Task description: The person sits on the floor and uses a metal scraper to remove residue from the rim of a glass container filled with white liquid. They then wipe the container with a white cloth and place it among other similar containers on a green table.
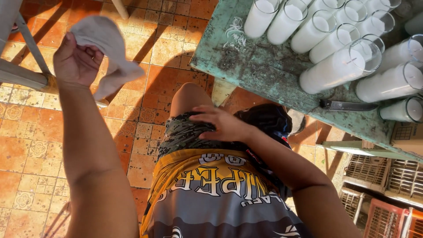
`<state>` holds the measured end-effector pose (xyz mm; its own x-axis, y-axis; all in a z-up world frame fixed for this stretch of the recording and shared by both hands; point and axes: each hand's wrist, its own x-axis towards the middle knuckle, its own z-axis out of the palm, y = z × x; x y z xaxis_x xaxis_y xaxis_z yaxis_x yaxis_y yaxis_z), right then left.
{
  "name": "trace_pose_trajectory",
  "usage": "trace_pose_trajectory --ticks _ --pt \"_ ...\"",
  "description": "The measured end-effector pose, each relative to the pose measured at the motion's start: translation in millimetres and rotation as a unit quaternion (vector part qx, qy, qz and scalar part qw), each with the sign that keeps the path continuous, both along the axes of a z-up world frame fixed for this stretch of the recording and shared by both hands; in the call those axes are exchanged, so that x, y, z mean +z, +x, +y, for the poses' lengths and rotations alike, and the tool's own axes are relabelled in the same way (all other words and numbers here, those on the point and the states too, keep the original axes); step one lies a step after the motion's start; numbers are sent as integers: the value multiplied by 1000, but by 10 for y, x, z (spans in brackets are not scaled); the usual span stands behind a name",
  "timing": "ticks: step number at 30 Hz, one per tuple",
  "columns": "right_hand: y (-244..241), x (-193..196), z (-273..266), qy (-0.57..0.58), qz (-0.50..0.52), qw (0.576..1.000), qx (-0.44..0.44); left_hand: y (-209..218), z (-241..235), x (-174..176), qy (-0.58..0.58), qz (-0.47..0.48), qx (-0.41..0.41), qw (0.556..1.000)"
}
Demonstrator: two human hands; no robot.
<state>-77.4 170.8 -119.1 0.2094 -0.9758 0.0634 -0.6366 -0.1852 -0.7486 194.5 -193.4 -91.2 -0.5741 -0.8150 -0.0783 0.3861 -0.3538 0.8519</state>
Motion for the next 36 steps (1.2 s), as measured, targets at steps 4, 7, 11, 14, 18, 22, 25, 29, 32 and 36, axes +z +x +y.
trace_pose_trajectory --ticks 4,7,11,14,18,22,25,29,32,36 --pt "415 -441 -142 -22 24 990 135 -234 -268 -743 -267 -458 41 847" --pt "358 -749 -298 -65 111 989 67 -466 -42 -460 -282 -456 6 844" --pt "6 -1303 -518 74 158 971 -162 -623 354 118 -185 -291 12 938" --pt "-100 -359 -463 77 -49 991 -100 -756 510 149 -259 -270 -42 926" --pt "-175 404 -410 -218 -91 953 -189 -1105 1426 835 -454 -265 -153 837" --pt "-399 764 -269 -237 -224 937 -124 -1426 1931 1179 -489 -187 -228 821" --pt "-565 993 -29 -234 -262 926 -138 -1571 1888 871 -328 -118 -245 905" --pt "-775 1169 293 -278 -150 929 -196 -1630 2304 575 -77 -152 -329 929" --pt "-720 1106 451 -331 -3 918 -216 -1844 2212 -732 -15 -53 -472 880" --pt "-1177 807 878 -523 70 764 -372 -1885 2287 -541 -51 -41 -461 885"
